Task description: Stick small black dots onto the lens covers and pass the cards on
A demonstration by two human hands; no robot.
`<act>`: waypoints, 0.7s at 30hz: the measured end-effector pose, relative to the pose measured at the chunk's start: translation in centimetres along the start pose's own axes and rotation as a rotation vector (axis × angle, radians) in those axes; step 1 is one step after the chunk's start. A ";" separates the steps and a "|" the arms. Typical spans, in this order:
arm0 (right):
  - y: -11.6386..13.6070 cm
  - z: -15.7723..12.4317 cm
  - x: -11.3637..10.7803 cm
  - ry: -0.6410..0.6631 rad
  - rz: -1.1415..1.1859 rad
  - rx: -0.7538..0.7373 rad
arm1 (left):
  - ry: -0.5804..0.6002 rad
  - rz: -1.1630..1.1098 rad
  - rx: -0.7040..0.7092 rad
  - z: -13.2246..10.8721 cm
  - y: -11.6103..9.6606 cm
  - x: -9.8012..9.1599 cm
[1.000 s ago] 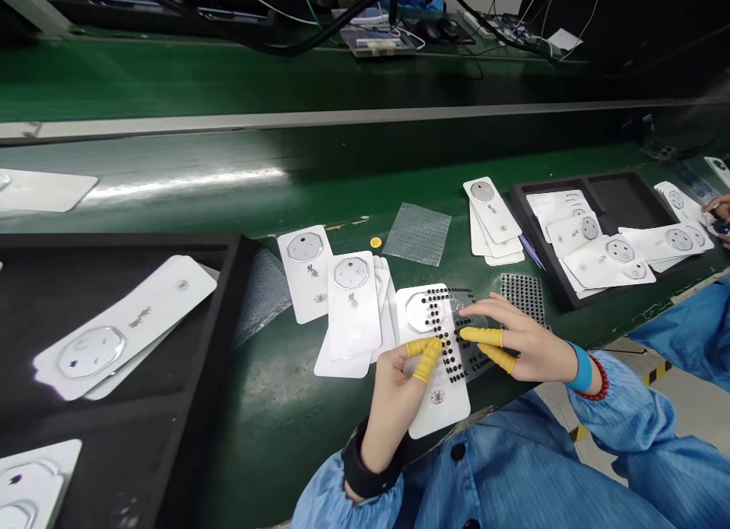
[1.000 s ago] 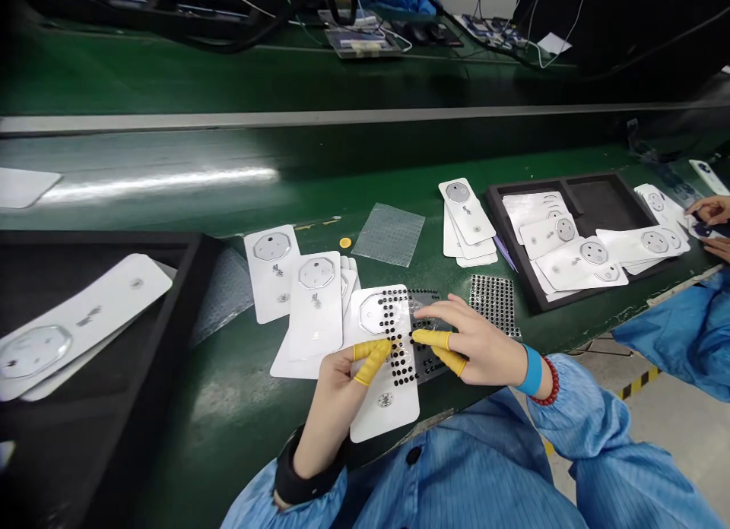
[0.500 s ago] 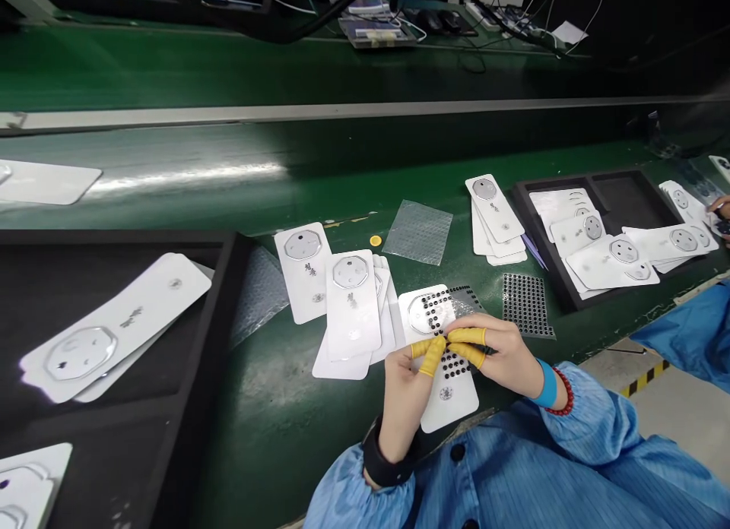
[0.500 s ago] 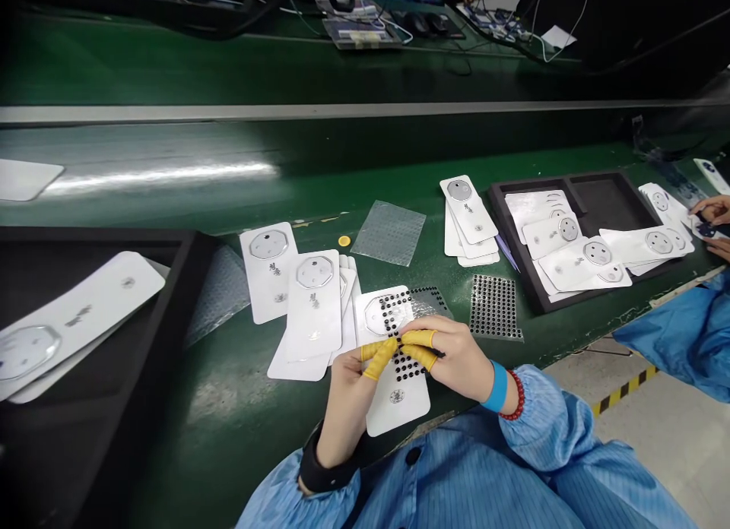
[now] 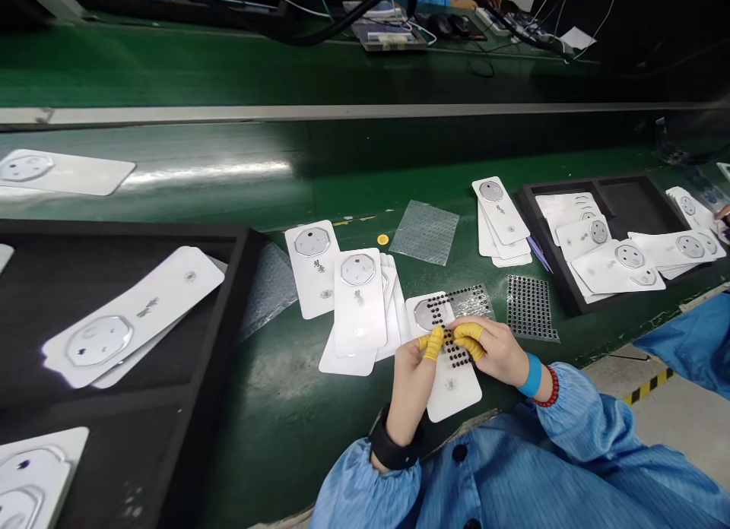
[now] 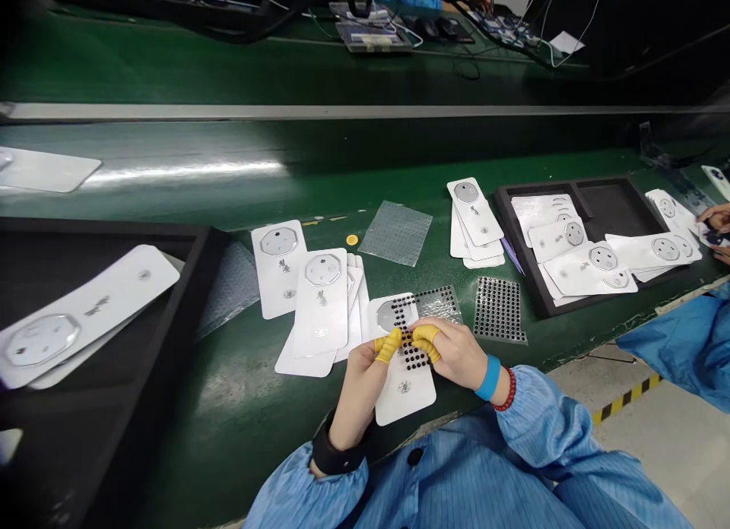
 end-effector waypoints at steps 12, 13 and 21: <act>3.0 3.2 -3.3 -0.275 0.245 0.213 | -0.084 0.252 0.200 -6.4 -2.0 -2.5; 4.2 3.7 -3.2 -0.295 0.247 0.164 | -0.047 0.285 0.225 -6.6 -2.3 -2.0; 7.5 4.4 -1.4 -0.322 0.330 0.147 | -0.072 0.628 0.557 -7.4 -4.0 0.1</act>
Point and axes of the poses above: each hand's wrist, its own z-axis towards the middle knuckle, its own x-axis out of the palm, y = z × x, the point moved 1 cm from there along z, towards the middle knuckle, and after that the axes turned 2 degrees about -x, right-handed, at the moved point
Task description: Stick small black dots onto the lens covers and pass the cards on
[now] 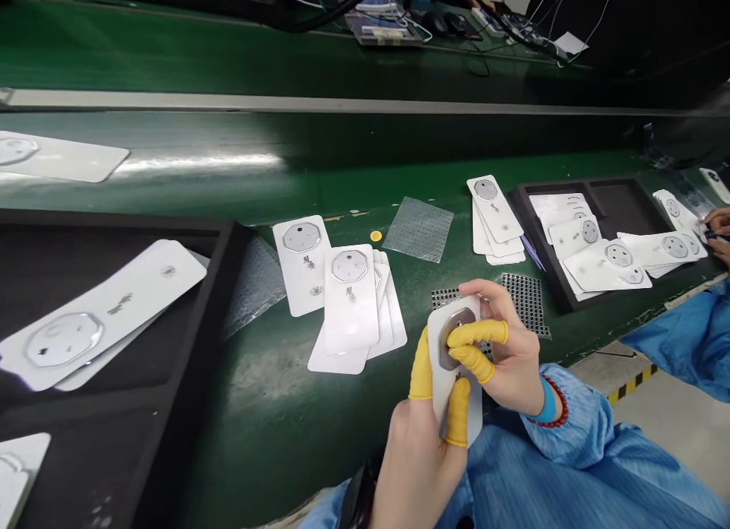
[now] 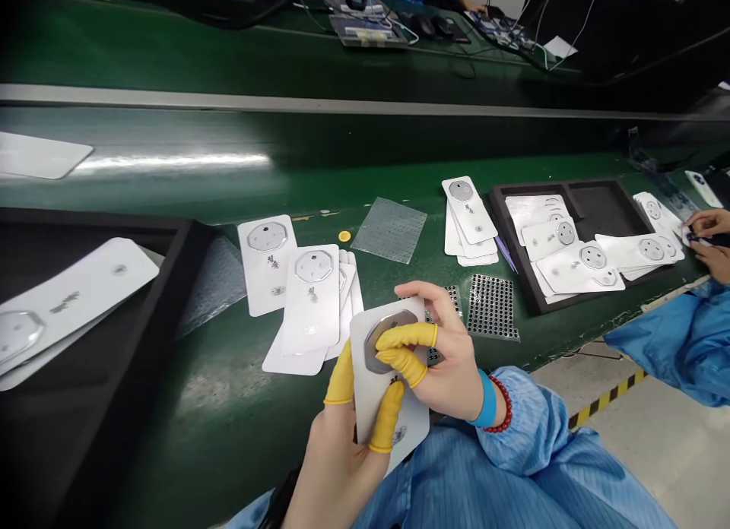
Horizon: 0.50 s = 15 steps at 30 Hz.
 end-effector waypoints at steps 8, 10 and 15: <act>-0.3 0.5 -0.3 -0.025 0.291 0.184 | -0.065 0.239 0.278 0.0 -0.1 -0.5; -0.3 0.9 -0.7 0.067 0.367 0.252 | -0.082 0.265 0.329 0.1 -0.3 -0.6; 0.0 1.2 -1.7 0.209 0.414 0.301 | -0.072 0.185 0.340 0.2 -0.3 -0.5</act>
Point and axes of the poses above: each hand's wrist, its own z-axis towards the middle knuckle, its own x-axis out of the palm, y = z × x, the point moved 1 cm from there along z, towards the middle knuckle, and after that the axes turned 2 degrees about -x, right-handed, at the moved point
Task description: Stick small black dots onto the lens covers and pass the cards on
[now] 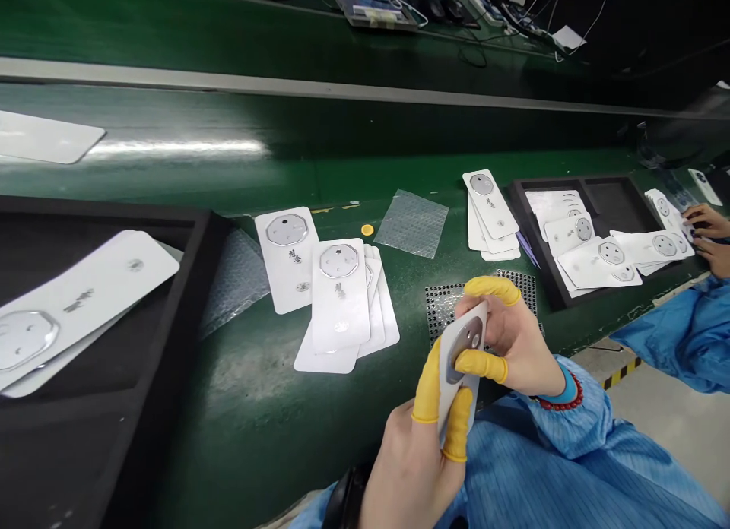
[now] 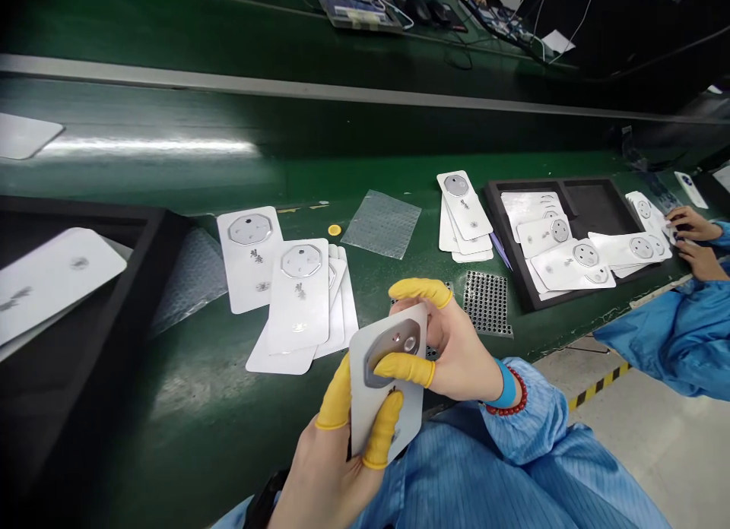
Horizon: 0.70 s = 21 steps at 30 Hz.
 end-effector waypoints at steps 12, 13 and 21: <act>0.3 -1.0 1.0 -0.138 -0.059 -0.183 | -0.038 -0.269 0.039 -0.1 0.1 0.1; 0.3 -1.1 1.1 -0.150 -0.073 -0.188 | -0.039 -0.300 0.028 0.0 0.0 0.2; 1.1 -1.2 0.8 -0.057 -0.112 -0.171 | -0.024 -0.343 -0.020 -0.4 0.0 0.4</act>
Point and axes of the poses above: each hand's wrist, its own z-axis towards the middle knuckle, its own x-axis out of the palm, y = z × x, the point moved 1 cm from there along z, towards the middle knuckle, and after that the axes turned 2 degrees about -x, right-handed, at the moved point
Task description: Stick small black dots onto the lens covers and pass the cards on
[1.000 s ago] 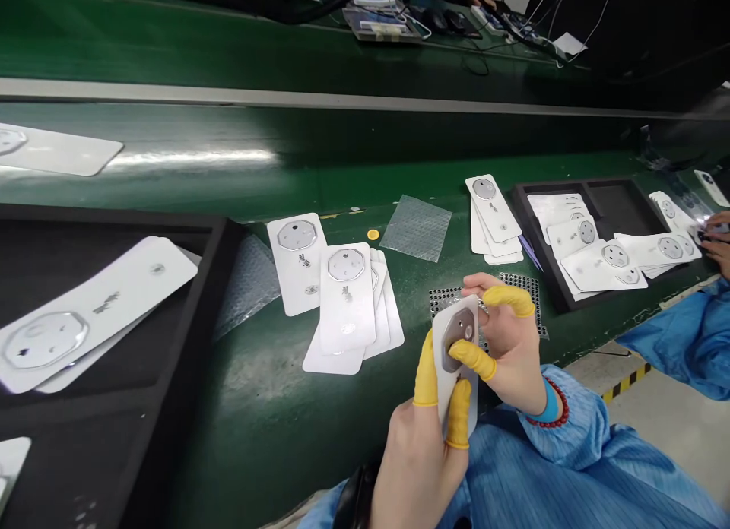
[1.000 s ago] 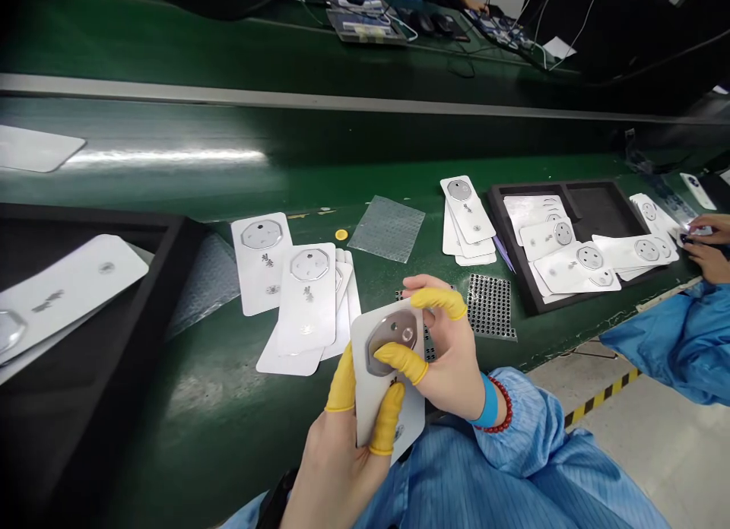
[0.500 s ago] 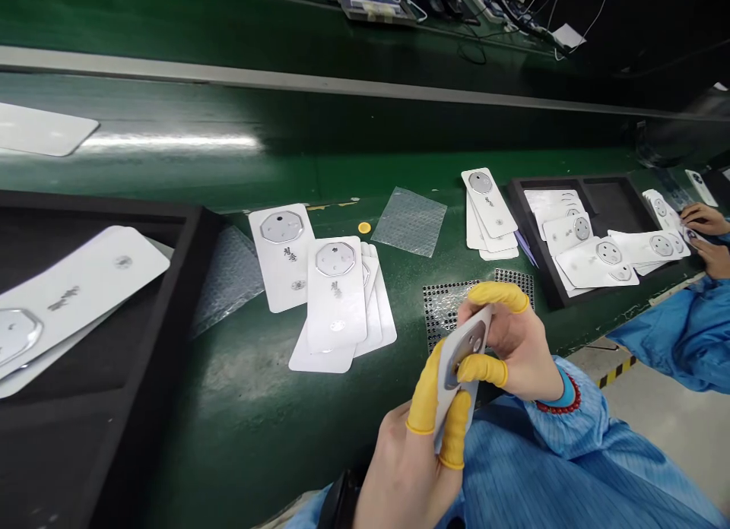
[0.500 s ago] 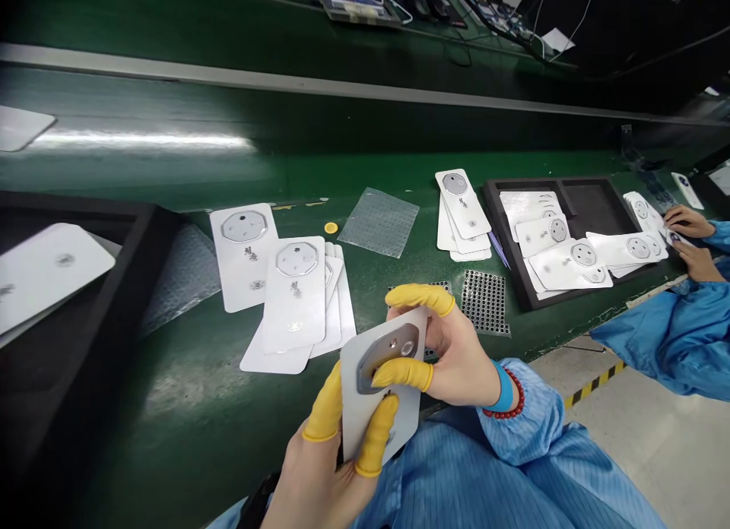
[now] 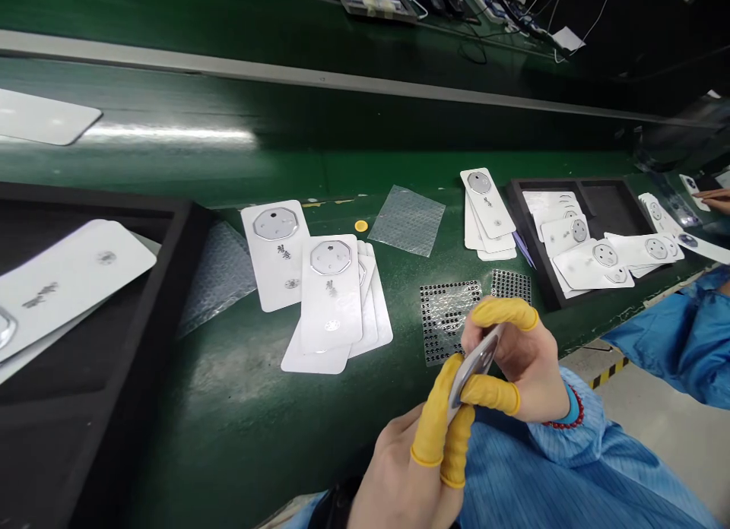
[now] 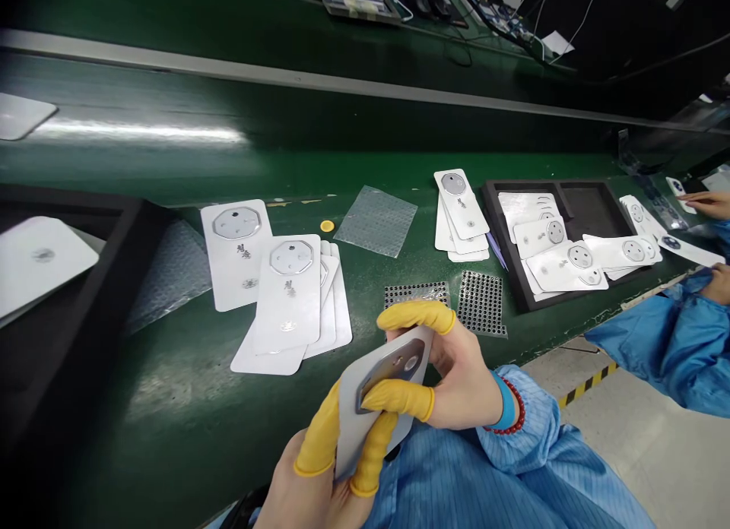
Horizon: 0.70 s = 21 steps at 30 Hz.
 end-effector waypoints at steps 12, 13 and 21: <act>0.6 0.4 0.0 0.053 0.035 -0.024 | -0.012 0.159 0.131 0.7 -1.0 -0.8; 0.6 0.3 0.0 0.064 0.033 -0.029 | -0.014 0.165 0.131 0.7 -1.0 -0.8; 0.4 -0.1 -0.1 0.048 0.029 -0.055 | 0.021 0.140 0.054 0.0 -1.2 -0.9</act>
Point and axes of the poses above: each hand's wrist, its own z-axis towards the middle knuckle, its own x-axis out of the palm, y = z × x, the point moved 1 cm from there along z, towards the middle knuckle, and after that the axes turned 2 degrees about -x, right-handed, at the moved point
